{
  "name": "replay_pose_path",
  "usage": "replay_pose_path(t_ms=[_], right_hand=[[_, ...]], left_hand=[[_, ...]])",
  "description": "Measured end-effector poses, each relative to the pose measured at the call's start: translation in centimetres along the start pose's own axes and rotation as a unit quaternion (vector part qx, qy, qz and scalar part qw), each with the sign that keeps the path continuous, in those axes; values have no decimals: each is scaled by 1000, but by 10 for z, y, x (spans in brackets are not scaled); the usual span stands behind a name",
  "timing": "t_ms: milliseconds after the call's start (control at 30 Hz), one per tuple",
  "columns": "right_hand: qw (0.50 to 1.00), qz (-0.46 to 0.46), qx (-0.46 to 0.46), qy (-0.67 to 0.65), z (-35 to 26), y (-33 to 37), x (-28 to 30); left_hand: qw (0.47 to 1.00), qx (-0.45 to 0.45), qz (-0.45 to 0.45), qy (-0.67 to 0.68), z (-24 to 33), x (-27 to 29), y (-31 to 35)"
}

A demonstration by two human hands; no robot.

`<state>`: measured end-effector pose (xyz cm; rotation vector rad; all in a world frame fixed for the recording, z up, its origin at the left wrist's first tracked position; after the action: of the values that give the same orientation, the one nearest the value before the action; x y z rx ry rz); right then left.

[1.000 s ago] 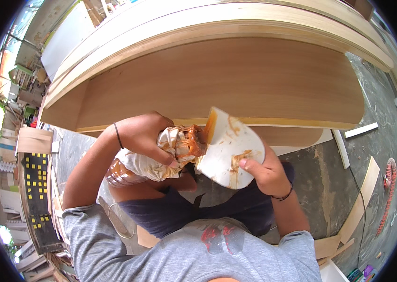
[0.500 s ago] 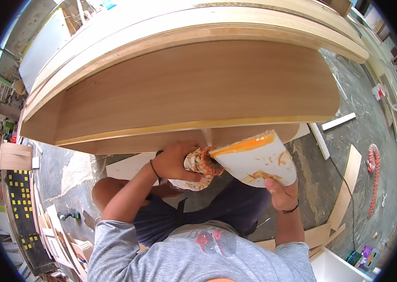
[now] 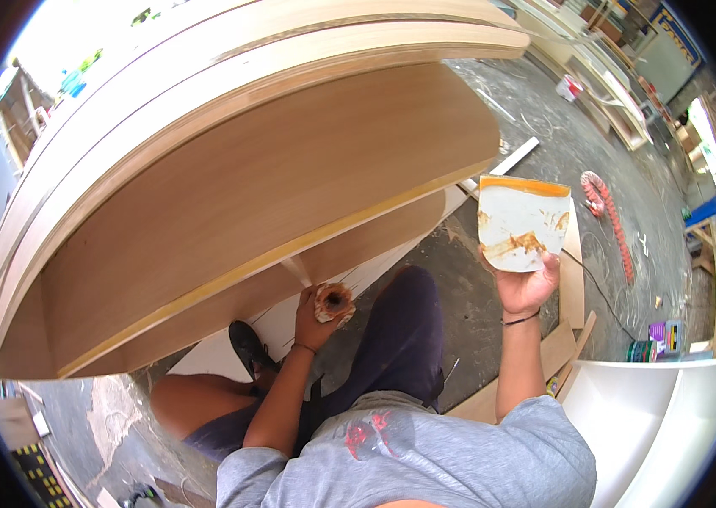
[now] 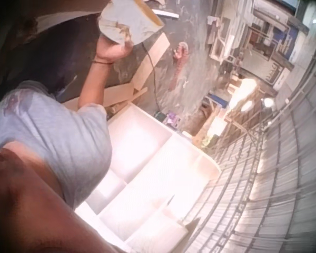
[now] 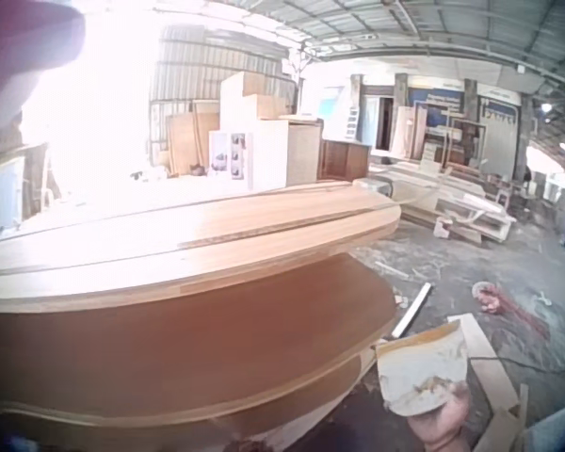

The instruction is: The person applies adhesive to the edge of a curved wooden shelf unit using a spatula, then measures the edge with a tape measure and manually applies a thin flexible wood strip to the glued surface.

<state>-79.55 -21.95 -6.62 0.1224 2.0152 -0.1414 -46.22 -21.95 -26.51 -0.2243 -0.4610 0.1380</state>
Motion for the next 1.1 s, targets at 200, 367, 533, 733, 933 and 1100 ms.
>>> replay_pose_path(t_ms=[200,367,533,733,933,1100], right_hand=[[999,-19,34,-10,3,10,-1],[994,41,106,3,-27,1,11],[986,41,159,15,-66,2,30],[980,46,187,41,-94,14,60],[939,231,234,98,-99,22,60],[958,211,176,86,-85,16,61]], left_hand=[[995,91,14,46,-25,1,27],[998,60,0,22,-40,9,37],[994,86,-37,51,-45,-1,47],[991,103,-86,13,-28,-8,37],[989,-8,-139,-56,-25,-25,52],[984,62,-161,-34,-37,-19,60]])
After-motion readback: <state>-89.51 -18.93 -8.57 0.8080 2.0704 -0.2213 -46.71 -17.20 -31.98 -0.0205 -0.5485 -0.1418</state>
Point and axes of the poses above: each hand's wrist, its own y-axis away from the middle knuckle, its own x-axis out of the back of the hand, z = x × y, the point moved 5 cm from there along -y, towards the middle knuckle, and after that the axes turned 15 degrees about z, right-handed, at the moved point
